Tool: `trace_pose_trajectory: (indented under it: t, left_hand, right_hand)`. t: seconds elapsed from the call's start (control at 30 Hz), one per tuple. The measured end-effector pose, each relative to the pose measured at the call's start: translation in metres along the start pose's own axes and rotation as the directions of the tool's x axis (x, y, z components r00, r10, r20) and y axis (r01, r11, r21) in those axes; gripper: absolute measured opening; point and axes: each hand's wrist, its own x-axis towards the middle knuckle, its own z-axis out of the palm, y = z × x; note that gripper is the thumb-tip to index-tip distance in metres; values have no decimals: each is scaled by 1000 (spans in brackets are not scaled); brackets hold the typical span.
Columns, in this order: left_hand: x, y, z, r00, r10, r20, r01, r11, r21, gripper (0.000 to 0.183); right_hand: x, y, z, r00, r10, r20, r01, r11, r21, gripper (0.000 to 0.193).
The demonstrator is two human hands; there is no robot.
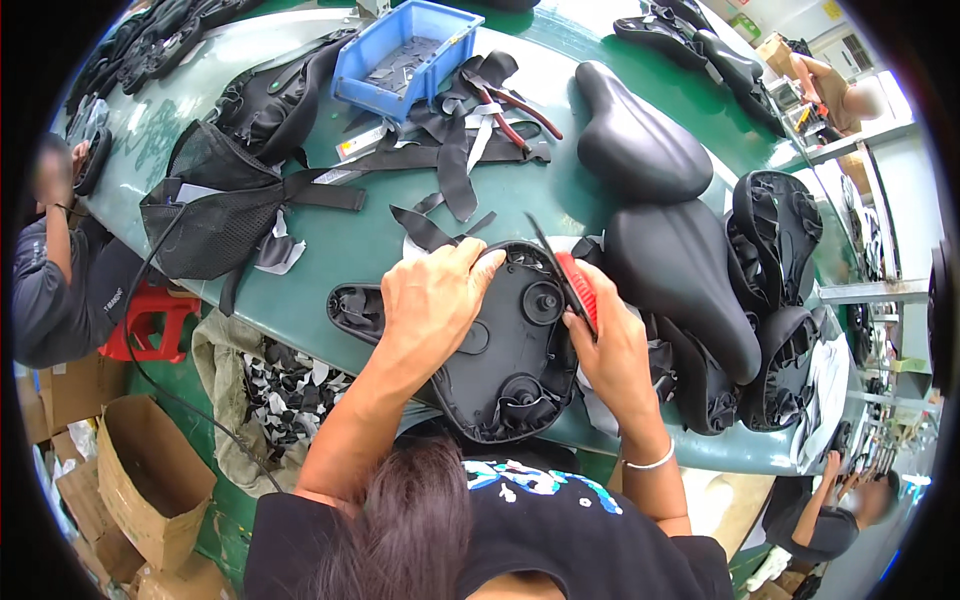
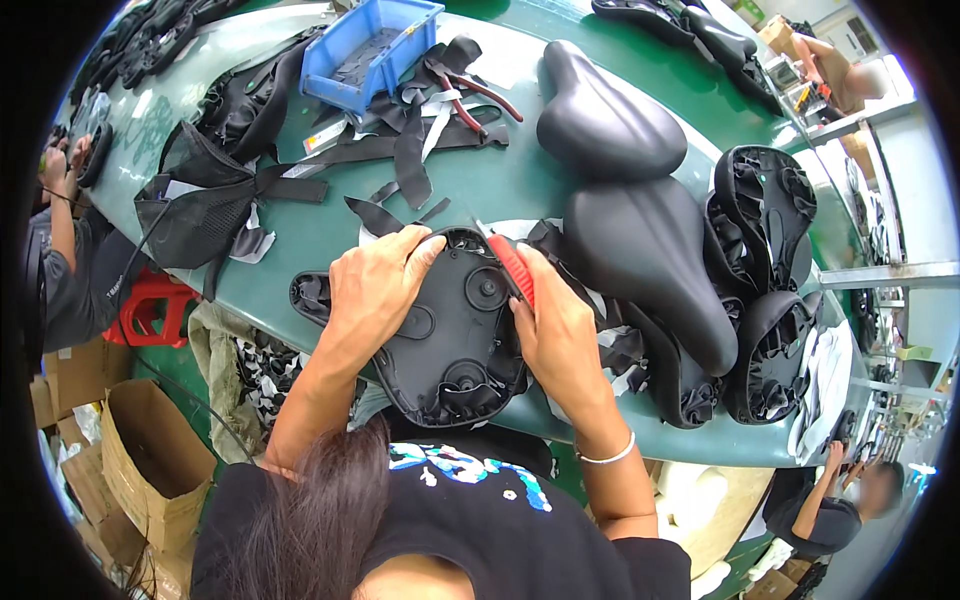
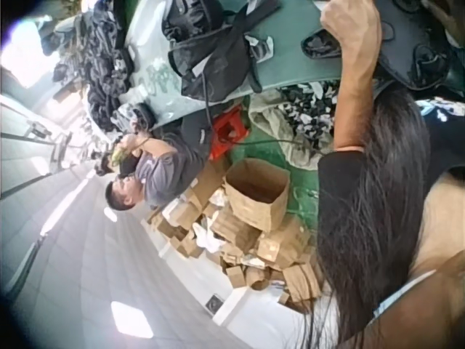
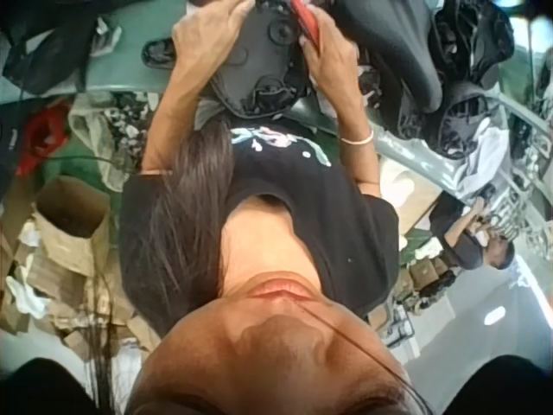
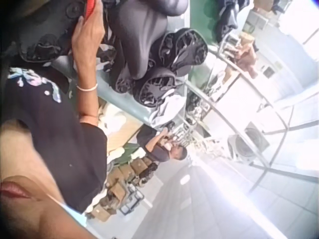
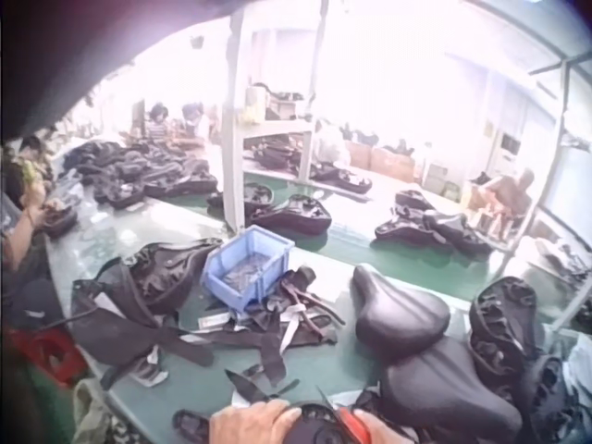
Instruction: The person uses a red utility knife to trim excess black fabric from the underside of bicycle seats. They hold the seat with one hand and carefully cut along the edges with the other, removing small strips of material. The person works on multiple seats, placing the trimmed pieces on the green workbench.
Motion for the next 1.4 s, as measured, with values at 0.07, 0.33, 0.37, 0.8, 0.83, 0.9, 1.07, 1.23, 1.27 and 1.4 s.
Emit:
trace_pose_trajectory:
  t: [0.07,0.33,0.37,0.8,0.83,0.9,1.07,1.23,1.27,1.4]
  left_hand:
    - [1,-3,0,998,-54,-45,55,998,27,34]
    - [16,32,12,811,586,4,-586,810,26,24]
    - [20,30,22,809,585,-47,-585,811,24,16]
    - [44,17,13,904,186,-384,-305,912,-276,17]
    - [45,7,14,939,24,-343,-200,850,-487,17]
    - [44,-9,13,959,-228,-169,-25,525,-851,18]
    - [-9,-20,-9,903,-363,230,231,-42,-972,17]
    - [-26,-3,-31,992,-114,-61,-53,79,-995,26]
    - [-19,-5,-39,997,-78,-23,-32,-112,-993,28]
    - [10,-44,-99,967,-20,-255,-248,178,-952,27]
  right_hand:
    - [0,-2,-11,963,271,11,-267,942,202,41]
    - [9,-7,-2,942,332,-41,-271,831,486,43]
    - [7,-12,-7,932,362,-14,-313,825,471,44]
    - [-66,-29,-43,966,213,148,-135,901,-412,53]
    - [-72,-35,-49,958,218,185,-120,894,-431,53]
    - [-63,-28,-55,965,143,220,-38,905,-423,56]
    - [42,3,-88,916,78,394,155,836,-526,39]
    - [67,-6,-80,827,-93,554,361,844,-397,38]
    - [59,-6,-79,822,-106,559,381,833,-402,40]
    - [-3,-10,-85,870,110,481,236,765,-600,50]
